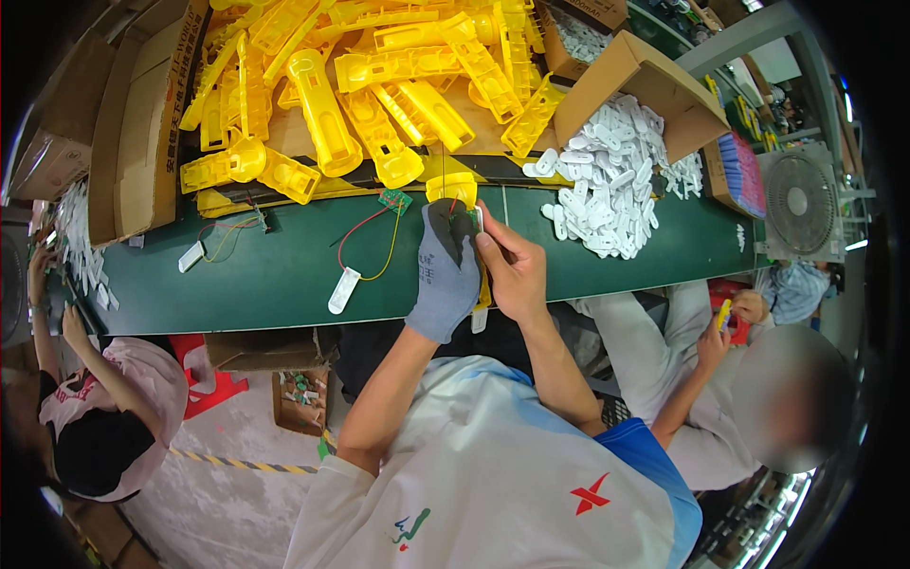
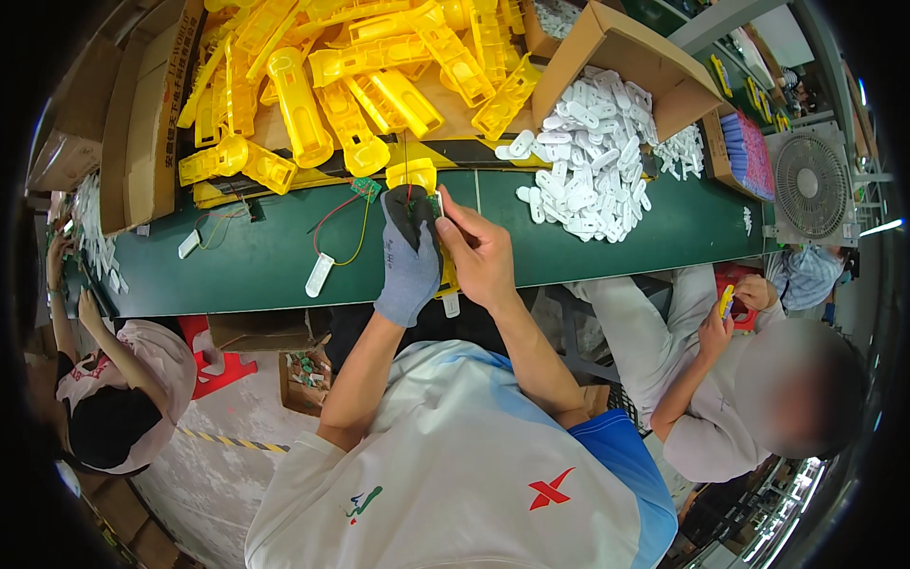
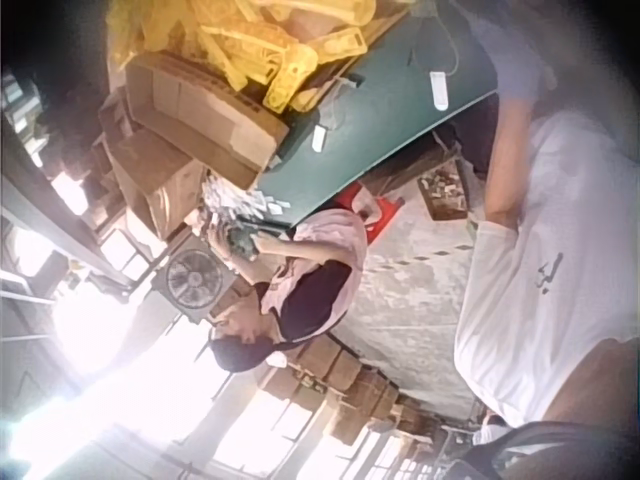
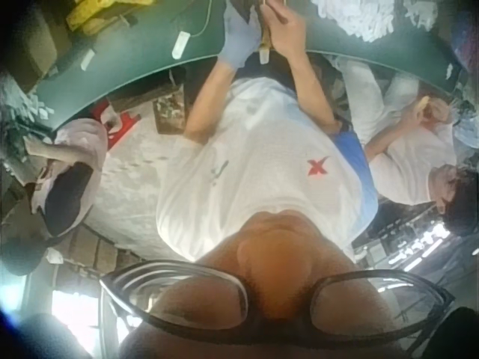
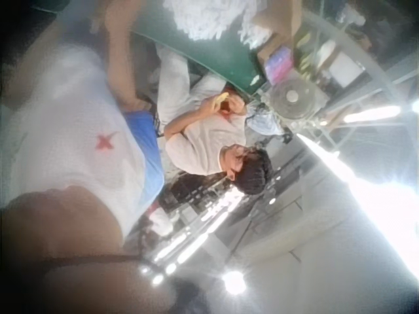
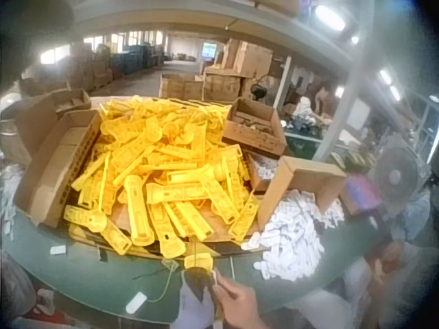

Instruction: The person assembles small electronic components by hand, inserting circuit boards and wires into yellow and white plastic housings.

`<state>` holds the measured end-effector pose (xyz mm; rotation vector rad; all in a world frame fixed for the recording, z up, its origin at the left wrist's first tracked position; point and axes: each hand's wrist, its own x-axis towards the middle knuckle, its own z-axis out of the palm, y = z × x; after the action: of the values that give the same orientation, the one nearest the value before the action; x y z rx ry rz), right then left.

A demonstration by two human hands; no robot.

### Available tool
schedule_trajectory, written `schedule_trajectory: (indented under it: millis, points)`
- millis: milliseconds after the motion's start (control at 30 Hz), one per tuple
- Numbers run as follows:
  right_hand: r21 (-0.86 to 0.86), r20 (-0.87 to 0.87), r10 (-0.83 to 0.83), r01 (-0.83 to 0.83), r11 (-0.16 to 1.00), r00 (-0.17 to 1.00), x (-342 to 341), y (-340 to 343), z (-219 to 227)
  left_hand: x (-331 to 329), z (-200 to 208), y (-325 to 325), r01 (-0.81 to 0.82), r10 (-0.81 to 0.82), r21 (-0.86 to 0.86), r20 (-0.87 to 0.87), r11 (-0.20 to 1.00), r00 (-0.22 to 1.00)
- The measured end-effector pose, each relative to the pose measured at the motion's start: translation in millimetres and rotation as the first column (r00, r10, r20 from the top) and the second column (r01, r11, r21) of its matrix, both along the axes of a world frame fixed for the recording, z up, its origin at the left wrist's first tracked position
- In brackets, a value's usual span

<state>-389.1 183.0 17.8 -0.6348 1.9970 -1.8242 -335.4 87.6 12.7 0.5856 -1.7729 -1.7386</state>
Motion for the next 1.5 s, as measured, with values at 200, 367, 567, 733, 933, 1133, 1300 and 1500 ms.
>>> schedule_trajectory:
  millis: [200,367,567,733,933,1133,1300,1500]
  points:
    - [0.074,-0.190,0.065,-0.052,0.996,0.980,-6,-1,-1,0,0,1,-0.028,0.025,-0.045,-0.058,0.999,0.998]
    - [-0.047,0.015,-0.021,0.022,0.999,1.000,2,-1,5,4,3,1,0.019,-0.020,-0.012,-0.047,1.000,0.999]
    - [0.021,-0.027,-0.051,0.051,0.998,0.998,3,2,4,5,8,1,0.044,-0.042,0.023,-0.044,0.999,0.998]
    - [0.076,-0.138,-0.041,0.052,0.996,0.990,3,0,11,7,9,-1,0.036,-0.041,-0.059,-0.094,0.998,0.995]
    - [0.153,-0.533,0.150,-0.080,0.985,0.833,-4,36,29,2,13,12,0.095,-0.108,-0.107,-0.117,0.990,0.987]
    - [-0.182,-0.173,-0.016,-0.015,0.983,0.985,36,89,21,12,37,73,0.261,-0.329,-0.343,-0.157,0.902,0.931]
    - [0.193,-0.100,-0.385,0.398,0.897,0.917,-15,158,40,58,78,14,0.308,-0.255,-0.336,0.194,0.890,0.947]
    - [0.329,-0.592,-0.483,0.741,0.586,0.645,-163,287,-6,64,32,-61,0.138,0.469,-0.861,0.393,0.489,0.791]
